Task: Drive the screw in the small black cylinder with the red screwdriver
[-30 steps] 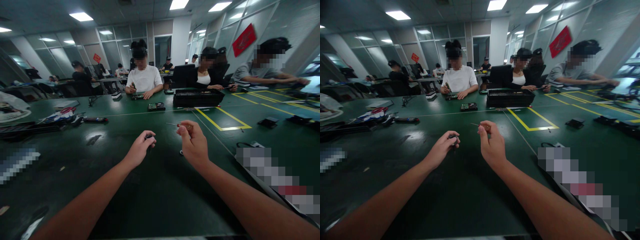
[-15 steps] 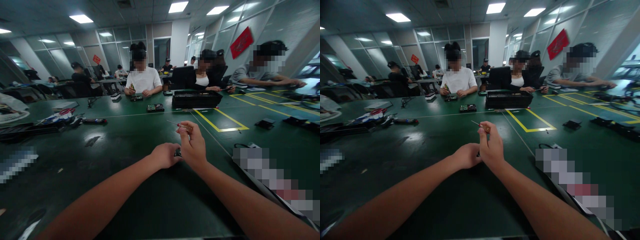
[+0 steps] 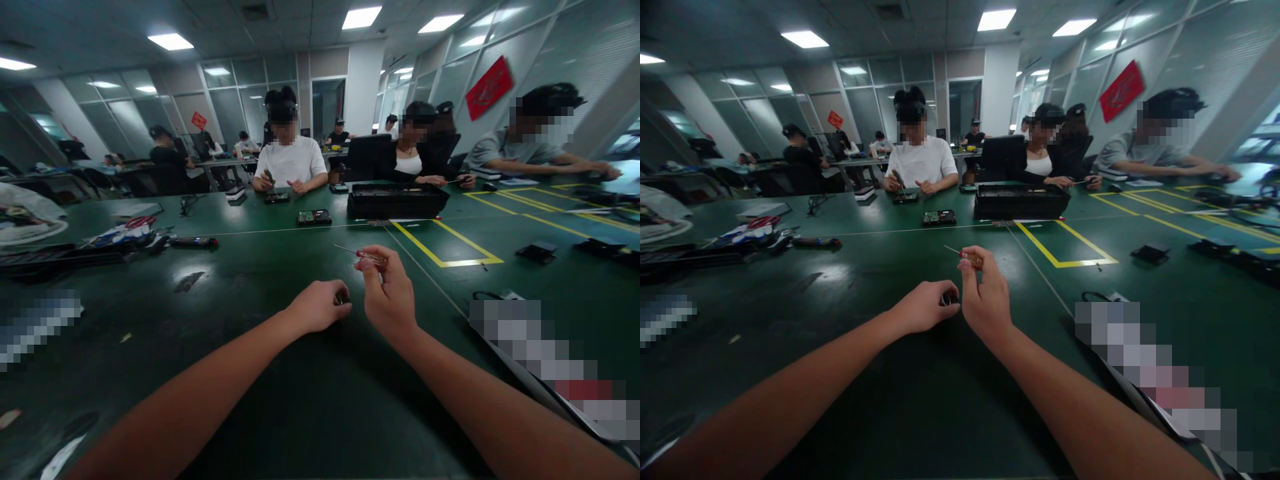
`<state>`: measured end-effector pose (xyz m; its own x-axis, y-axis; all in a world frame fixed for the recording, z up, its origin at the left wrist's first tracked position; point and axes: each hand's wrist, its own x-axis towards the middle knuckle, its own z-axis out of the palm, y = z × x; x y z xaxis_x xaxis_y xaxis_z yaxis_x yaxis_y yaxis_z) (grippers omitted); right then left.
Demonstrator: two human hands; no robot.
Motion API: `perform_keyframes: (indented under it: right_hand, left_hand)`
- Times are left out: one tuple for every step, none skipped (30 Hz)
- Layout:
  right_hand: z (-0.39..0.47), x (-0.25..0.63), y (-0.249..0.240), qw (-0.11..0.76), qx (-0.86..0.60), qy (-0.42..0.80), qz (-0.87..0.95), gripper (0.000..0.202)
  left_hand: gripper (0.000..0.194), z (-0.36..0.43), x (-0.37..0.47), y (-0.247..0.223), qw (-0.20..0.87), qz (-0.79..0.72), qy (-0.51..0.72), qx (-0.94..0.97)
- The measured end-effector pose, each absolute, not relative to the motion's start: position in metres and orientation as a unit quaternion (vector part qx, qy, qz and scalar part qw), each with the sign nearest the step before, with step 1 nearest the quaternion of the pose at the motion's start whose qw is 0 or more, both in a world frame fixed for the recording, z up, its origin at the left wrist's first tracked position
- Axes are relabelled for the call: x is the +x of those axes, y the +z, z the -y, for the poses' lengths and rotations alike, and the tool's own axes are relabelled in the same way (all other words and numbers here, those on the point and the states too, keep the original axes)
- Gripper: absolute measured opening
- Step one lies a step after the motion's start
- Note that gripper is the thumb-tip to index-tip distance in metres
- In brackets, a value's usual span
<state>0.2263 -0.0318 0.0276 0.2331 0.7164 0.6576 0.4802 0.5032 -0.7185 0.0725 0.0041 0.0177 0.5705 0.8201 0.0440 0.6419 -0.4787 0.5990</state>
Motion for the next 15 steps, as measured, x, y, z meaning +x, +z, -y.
perform_keyframes:
  right_hand:
    - [0.032,0.226,0.028,0.614,-0.488,0.098,0.612,0.019]
    - [0.032,0.226,0.028,0.614,-0.488,0.1,0.613,0.019]
    - [0.032,0.226,0.027,0.613,-0.487,0.102,0.614,0.019]
    - [0.032,0.226,0.027,0.611,-0.488,0.105,0.615,0.019]
    - [0.032,0.226,0.027,0.609,-0.488,0.108,0.616,0.019]
    - [0.032,0.226,0.026,0.607,-0.488,0.111,0.617,0.019]
    - [0.032,0.226,0.026,0.606,-0.487,0.114,0.619,0.019]
    - [0.032,0.226,0.026,0.606,-0.485,0.117,0.62,0.019]
    - [0.032,0.226,0.025,0.605,-0.484,0.119,0.621,0.019]
    - [0.032,0.226,0.025,0.604,-0.484,0.121,0.622,0.019]
    - [0.032,0.226,0.025,0.603,-0.484,0.122,0.622,0.019]
    - [0.032,0.225,0.026,0.602,-0.484,0.123,0.623,0.019]
    - [0.032,0.225,0.026,0.6,-0.485,0.123,0.624,0.019]
    - [0.032,0.224,0.026,0.598,-0.487,0.124,0.624,0.019]
    - [0.032,0.224,0.026,0.596,-0.488,0.124,0.625,0.019]
  left_hand:
    - [0.026,-0.006,0.062,0.02,0.281,-0.449,0.189,0.827]
    - [0.028,-0.008,0.051,0.022,0.292,-0.46,0.211,0.811]
    - [0.03,-0.01,0.039,0.024,0.309,-0.472,0.231,0.792]
    - [0.033,-0.012,0.026,0.026,0.341,-0.489,0.243,0.765]
    - [0.034,-0.013,0.011,0.028,0.378,-0.506,0.257,0.731]
    - [0.031,-0.013,-0.004,0.031,0.409,-0.521,0.285,0.693]
    - [0.027,-0.012,-0.019,0.034,0.433,-0.532,0.319,0.654]
    - [0.023,-0.01,-0.035,0.039,0.454,-0.536,0.363,0.612]
    - [0.02,-0.007,-0.052,0.044,0.472,-0.536,0.405,0.57]
    - [0.018,-0.003,-0.069,0.05,0.48,-0.539,0.446,0.529]
    - [0.017,0.002,-0.086,0.056,0.479,-0.548,0.48,0.49]
    - [0.014,0.007,-0.103,0.063,0.475,-0.555,0.51,0.455]
    - [0.013,0.012,-0.121,0.068,0.468,-0.573,0.535,0.408]
    - [0.013,0.018,-0.139,0.074,0.455,-0.598,0.553,0.359]
    - [0.015,0.023,-0.157,0.078,0.437,-0.613,0.573,0.324]
